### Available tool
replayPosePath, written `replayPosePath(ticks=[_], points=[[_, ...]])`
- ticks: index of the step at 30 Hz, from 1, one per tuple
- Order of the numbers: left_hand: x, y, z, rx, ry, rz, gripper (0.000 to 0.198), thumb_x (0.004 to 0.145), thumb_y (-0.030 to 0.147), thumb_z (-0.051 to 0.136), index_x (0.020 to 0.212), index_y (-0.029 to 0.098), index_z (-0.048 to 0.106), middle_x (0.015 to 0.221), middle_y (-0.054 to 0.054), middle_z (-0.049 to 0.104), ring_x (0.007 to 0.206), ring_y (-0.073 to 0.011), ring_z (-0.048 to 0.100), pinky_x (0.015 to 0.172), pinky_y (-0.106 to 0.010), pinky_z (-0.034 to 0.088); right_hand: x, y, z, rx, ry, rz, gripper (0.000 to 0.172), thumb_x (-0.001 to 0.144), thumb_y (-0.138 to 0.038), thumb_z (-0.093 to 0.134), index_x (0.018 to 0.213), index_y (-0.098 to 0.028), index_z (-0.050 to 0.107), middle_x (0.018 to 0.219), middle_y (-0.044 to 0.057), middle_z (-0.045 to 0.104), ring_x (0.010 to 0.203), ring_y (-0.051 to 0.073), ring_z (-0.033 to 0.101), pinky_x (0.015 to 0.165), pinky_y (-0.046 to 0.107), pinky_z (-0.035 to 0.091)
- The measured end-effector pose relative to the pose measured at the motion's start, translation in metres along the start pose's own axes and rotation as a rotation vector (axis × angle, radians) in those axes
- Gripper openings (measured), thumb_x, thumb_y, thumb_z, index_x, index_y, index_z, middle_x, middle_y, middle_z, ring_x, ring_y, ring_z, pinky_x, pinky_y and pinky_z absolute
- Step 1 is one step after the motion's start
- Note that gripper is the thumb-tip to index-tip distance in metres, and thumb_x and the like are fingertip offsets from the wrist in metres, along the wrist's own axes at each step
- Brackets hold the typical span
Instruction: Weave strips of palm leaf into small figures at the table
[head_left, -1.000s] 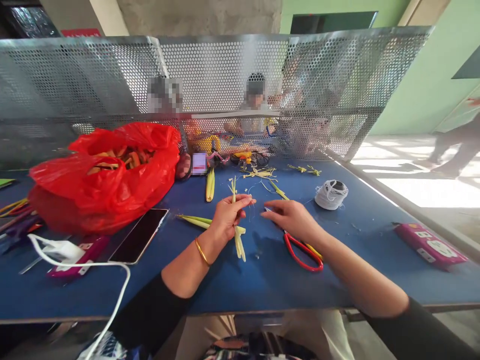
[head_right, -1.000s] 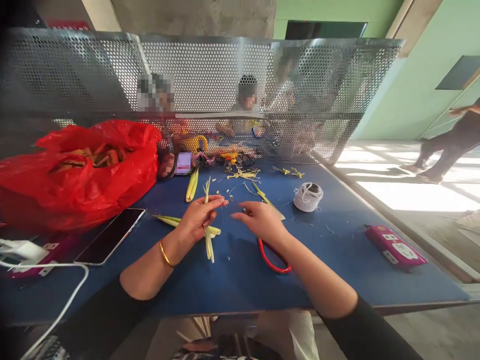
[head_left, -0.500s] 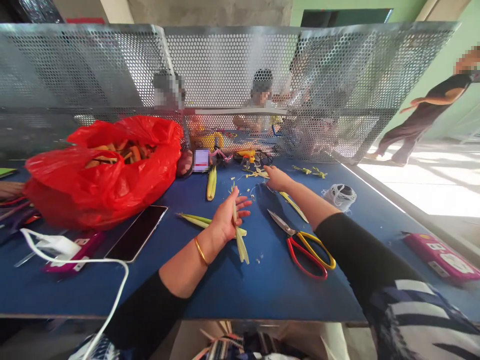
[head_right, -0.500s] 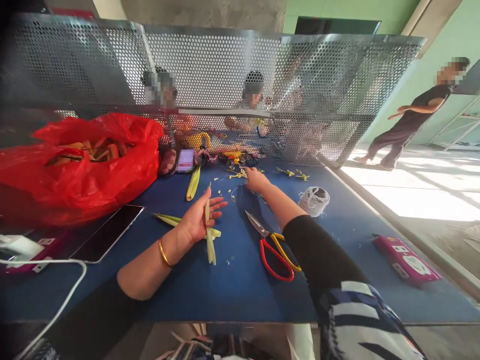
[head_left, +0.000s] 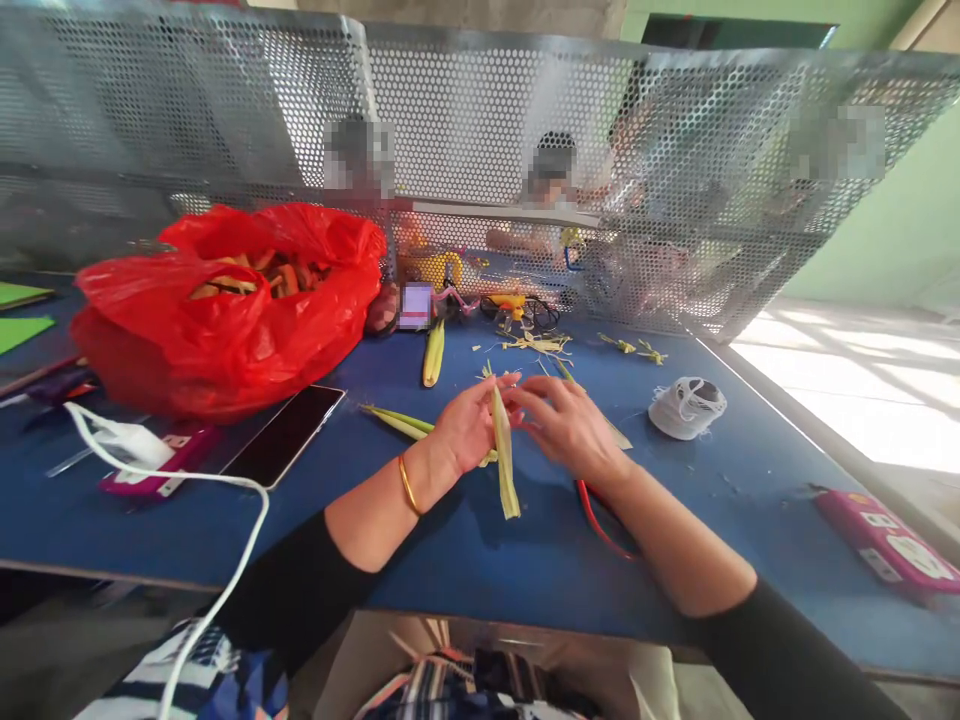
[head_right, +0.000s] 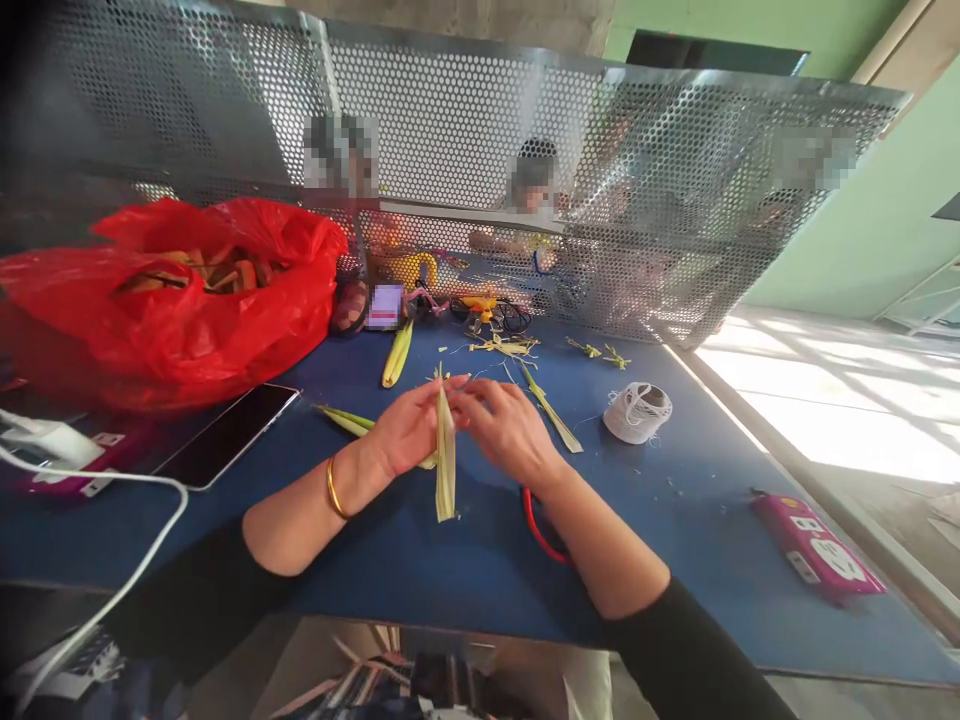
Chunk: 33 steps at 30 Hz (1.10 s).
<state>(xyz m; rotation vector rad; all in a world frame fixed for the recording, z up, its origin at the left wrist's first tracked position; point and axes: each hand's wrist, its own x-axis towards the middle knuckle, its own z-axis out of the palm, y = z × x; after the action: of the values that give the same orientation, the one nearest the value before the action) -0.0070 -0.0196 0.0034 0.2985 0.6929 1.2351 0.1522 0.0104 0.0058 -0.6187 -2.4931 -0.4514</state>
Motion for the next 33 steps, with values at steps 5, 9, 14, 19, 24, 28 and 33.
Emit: replayPosePath(ticks=[5,9,14,19,24,28,33], points=[[-0.003,-0.003,0.0,0.078,-0.05,-0.118,0.025,0.095,0.026,0.043,0.102,0.013,0.063,0.065,0.0,0.06,0.047,-0.0073,0.057,0.047,-0.017,0.045,-0.006,-0.019,0.012,-0.031,0.169,-0.228,0.027,0.091,-0.006,0.042,0.096,-0.017,0.066,0.087,0.008,0.068,0.075,0.016,0.061,0.076,0.032,0.048],[-0.007,-0.008,0.001,0.39,0.005,-0.144,0.05,0.09,0.056,0.044,0.072,0.013,0.059,0.059,-0.003,0.061,0.051,-0.0115,0.06,0.048,-0.02,0.044,-0.008,-0.01,0.013,0.284,0.312,0.092,0.02,0.092,-0.021,0.048,0.09,-0.022,0.068,0.088,0.007,0.07,0.078,0.018,0.064,0.072,0.032,0.05],[-0.016,-0.011,0.01,0.553,0.07,0.04,0.034,0.093,0.043,0.045,0.075,0.016,0.054,0.061,-0.005,0.067,0.053,-0.0149,0.065,0.052,-0.023,0.047,-0.007,0.012,0.002,0.766,0.405,0.831,0.025,0.079,-0.043,0.062,0.079,-0.018,0.069,0.069,0.003,0.068,0.063,0.018,0.062,0.061,0.031,0.051],[-0.017,-0.013,0.012,0.51,-0.047,-0.066,0.024,0.093,0.023,0.045,0.114,0.016,0.055,0.077,-0.009,0.074,0.06,-0.0165,0.069,0.057,-0.025,0.05,-0.005,0.016,-0.007,0.902,0.256,0.887,0.028,0.068,-0.045,0.069,0.07,-0.017,0.068,0.061,0.001,0.064,0.056,0.015,0.057,0.057,0.029,0.047],[-0.013,-0.02,0.005,0.598,-0.161,-0.156,0.023,0.075,0.024,0.072,0.094,0.013,0.065,0.088,-0.012,0.075,0.069,-0.0185,0.071,0.066,-0.028,0.052,-0.004,0.005,-0.006,0.973,0.03,0.737,0.021,0.071,-0.038,0.065,0.069,-0.017,0.068,0.061,-0.001,0.062,0.055,0.013,0.055,0.055,0.026,0.044],[-0.013,-0.023,0.005,0.641,-0.091,-0.133,0.026,0.078,0.035,0.072,0.089,0.012,0.068,0.089,-0.013,0.075,0.066,-0.0165,0.07,0.063,-0.025,0.051,-0.004,0.002,-0.002,0.994,0.131,0.815,0.028,0.072,-0.045,0.064,0.069,-0.017,0.068,0.065,0.001,0.063,0.056,0.013,0.054,0.054,0.026,0.045],[-0.01,-0.013,0.007,0.518,0.037,-0.082,0.022,0.09,0.028,0.056,0.086,0.01,0.068,0.09,-0.013,0.074,0.07,-0.0156,0.071,0.041,-0.015,0.038,-0.003,0.002,-0.007,0.933,0.234,0.875,0.034,0.078,-0.049,0.059,0.068,-0.017,0.065,0.053,-0.001,0.056,0.048,0.011,0.049,0.048,0.024,0.04]])
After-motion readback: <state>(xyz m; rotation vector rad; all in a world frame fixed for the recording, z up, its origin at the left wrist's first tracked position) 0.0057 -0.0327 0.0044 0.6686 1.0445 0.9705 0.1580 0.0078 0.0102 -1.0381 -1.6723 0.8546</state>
